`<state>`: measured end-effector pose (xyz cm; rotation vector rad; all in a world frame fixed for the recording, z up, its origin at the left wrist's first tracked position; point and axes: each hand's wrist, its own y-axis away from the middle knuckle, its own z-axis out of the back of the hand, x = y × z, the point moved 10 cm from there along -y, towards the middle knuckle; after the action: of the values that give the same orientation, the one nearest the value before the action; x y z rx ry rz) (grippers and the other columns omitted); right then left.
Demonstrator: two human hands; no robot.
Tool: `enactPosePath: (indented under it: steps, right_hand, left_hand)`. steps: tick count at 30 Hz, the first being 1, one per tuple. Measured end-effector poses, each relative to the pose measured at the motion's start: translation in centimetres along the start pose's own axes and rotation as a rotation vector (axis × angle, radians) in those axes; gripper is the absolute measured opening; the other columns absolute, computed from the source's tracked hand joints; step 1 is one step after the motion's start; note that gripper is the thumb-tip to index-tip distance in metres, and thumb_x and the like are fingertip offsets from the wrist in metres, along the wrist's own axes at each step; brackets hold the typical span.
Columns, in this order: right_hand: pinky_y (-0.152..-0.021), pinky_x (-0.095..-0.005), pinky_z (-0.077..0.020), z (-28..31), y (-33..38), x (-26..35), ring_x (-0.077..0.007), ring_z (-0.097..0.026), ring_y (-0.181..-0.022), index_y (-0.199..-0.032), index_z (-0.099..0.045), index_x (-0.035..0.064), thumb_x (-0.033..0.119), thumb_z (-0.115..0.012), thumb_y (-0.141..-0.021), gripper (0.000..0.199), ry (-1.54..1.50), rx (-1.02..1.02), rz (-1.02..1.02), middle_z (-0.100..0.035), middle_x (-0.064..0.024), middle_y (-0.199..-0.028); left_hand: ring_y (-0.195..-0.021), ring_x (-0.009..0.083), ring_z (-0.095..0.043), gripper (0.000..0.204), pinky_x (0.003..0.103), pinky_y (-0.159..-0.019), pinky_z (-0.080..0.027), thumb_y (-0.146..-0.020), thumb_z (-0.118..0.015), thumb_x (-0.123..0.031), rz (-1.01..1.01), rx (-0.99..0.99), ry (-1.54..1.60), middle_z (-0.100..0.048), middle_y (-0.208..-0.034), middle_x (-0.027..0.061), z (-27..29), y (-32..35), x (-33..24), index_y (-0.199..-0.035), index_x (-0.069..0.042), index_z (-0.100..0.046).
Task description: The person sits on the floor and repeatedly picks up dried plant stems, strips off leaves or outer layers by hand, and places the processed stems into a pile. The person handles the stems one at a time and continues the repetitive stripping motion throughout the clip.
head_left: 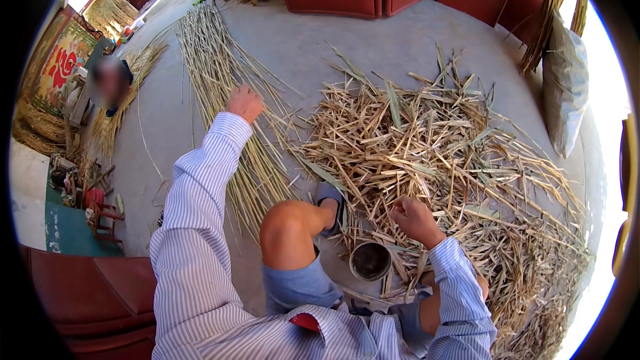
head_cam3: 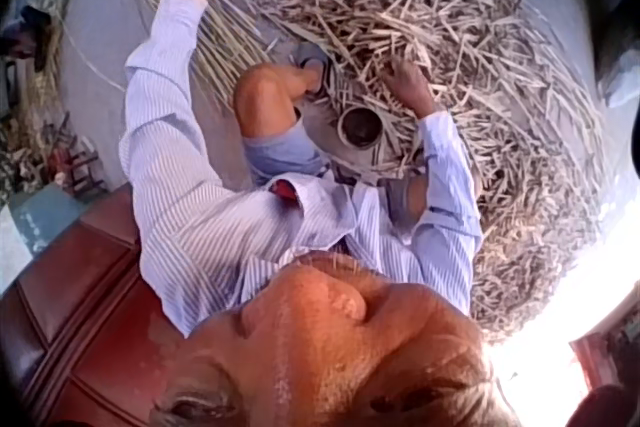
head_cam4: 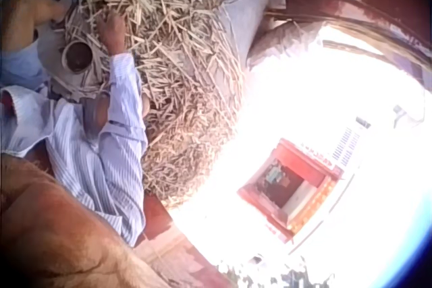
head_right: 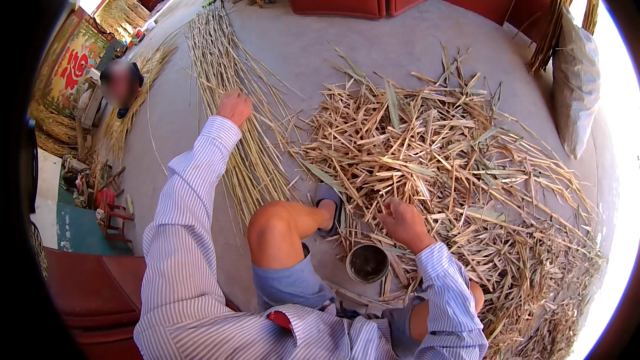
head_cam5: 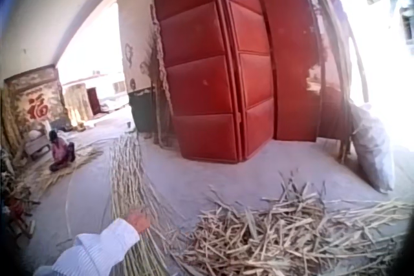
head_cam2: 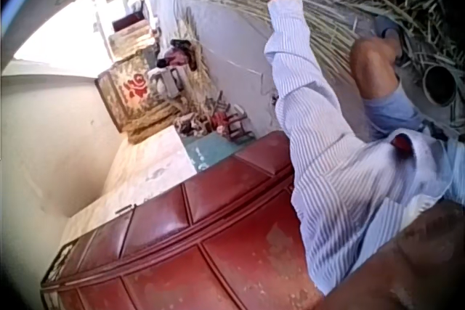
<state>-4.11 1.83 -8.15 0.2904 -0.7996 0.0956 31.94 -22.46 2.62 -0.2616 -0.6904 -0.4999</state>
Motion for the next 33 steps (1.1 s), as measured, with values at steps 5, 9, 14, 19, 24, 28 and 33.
enactPosePath:
  steps: [5,9,14,19,24,28,33]
  right_hand:
    - [-0.069,-0.0461,-0.0514,-0.7,0.3,-1.7,-0.0379,-0.066,-0.077,-0.096,-0.062,0.0023,0.03,-0.065,-0.083,0.031,0.129,0.013,0.02,-0.067,-0.0184,-0.081]
    - [-0.072,-0.0475,-0.0507,-0.8,0.5,-1.8,-0.0385,-0.064,-0.081,-0.094,-0.062,0.0018,0.029,-0.065,-0.082,0.03,0.209,0.079,-0.014,-0.066,-0.0187,-0.082]
    - [-0.074,-0.0476,-0.0504,-1.2,0.7,-2.6,-0.0383,-0.063,-0.084,-0.093,-0.061,0.0008,0.029,-0.064,-0.082,0.03,0.226,0.089,-0.019,-0.065,-0.0192,-0.083]
    - [-0.073,-0.0483,-0.0506,-3.0,0.9,-4.3,-0.0395,-0.064,-0.083,-0.094,-0.06,-0.0002,0.03,-0.065,-0.082,0.033,0.245,0.154,-0.087,-0.066,-0.0207,-0.084]
    - [-0.071,-0.0491,-0.0503,-3.6,1.3,-6.6,-0.0401,-0.064,-0.081,-0.089,-0.06,0.0012,0.032,-0.064,-0.081,0.032,0.269,0.159,-0.144,-0.066,-0.0218,-0.084]
    - [-0.075,-0.0477,-0.0516,-5.4,2.4,-14.5,-0.0384,-0.065,-0.087,-0.093,-0.065,0.005,0.029,-0.063,-0.076,0.03,0.362,0.166,-0.222,-0.067,-0.0202,-0.089]
    - [-0.082,-0.0476,-0.0517,-4.8,3.8,-19.7,-0.0367,-0.064,-0.098,-0.102,-0.065,0.0068,0.027,-0.065,-0.075,0.033,0.396,0.188,-0.411,-0.067,-0.018,-0.1]
  left_hand:
    - [-0.098,0.0238,-0.059,0.015,0.041,-0.079,-0.048,-0.081,-0.062,-0.014,-0.123,0.435,0.11,-0.071,-0.089,0.006,-11.9,6.7,-6.3,-0.087,-0.01,-0.075]
    - [-0.101,0.023,-0.059,0.014,0.041,-0.082,-0.047,-0.082,-0.062,-0.016,-0.176,0.454,0.195,-0.072,-0.092,0.0024,-13.7,9.0,-12.5,-0.087,-0.013,-0.075]
    - [-0.103,0.0237,-0.057,0.017,0.043,-0.082,-0.046,-0.084,-0.06,-0.018,-0.214,0.414,0.231,-0.071,-0.094,0.004,-13.3,7.7,-13.3,-0.087,-0.013,-0.076]
    - [-0.111,0.0281,-0.053,0.025,0.046,-0.089,-0.044,-0.088,-0.054,-0.016,-0.024,0.494,0.082,-0.066,-0.112,0.0097,-17.4,6.3,-5.1,-0.103,-0.008,-0.073]
    - [-0.114,0.0338,-0.056,0.037,0.05,-0.094,-0.043,-0.094,-0.041,-0.02,0.286,0.36,0.071,-0.057,-0.129,0.0157,-22.6,3.8,6.8,-0.126,-0.008,-0.056]
    - [-0.11,0.0351,-0.062,0.035,0.05,-0.091,-0.049,-0.091,-0.052,-0.013,-0.059,0.825,0.292,-0.064,-0.119,0.0197,-27.2,7.4,-2.6,-0.125,-0.007,-0.059]
    - [-0.094,0.0369,-0.065,0.019,0.046,-0.078,-0.052,-0.082,-0.063,-0.007,-0.072,0.475,0.399,-0.067,-0.096,0.0197,-11.1,4.8,-10.2,-0.101,-0.006,-0.062]
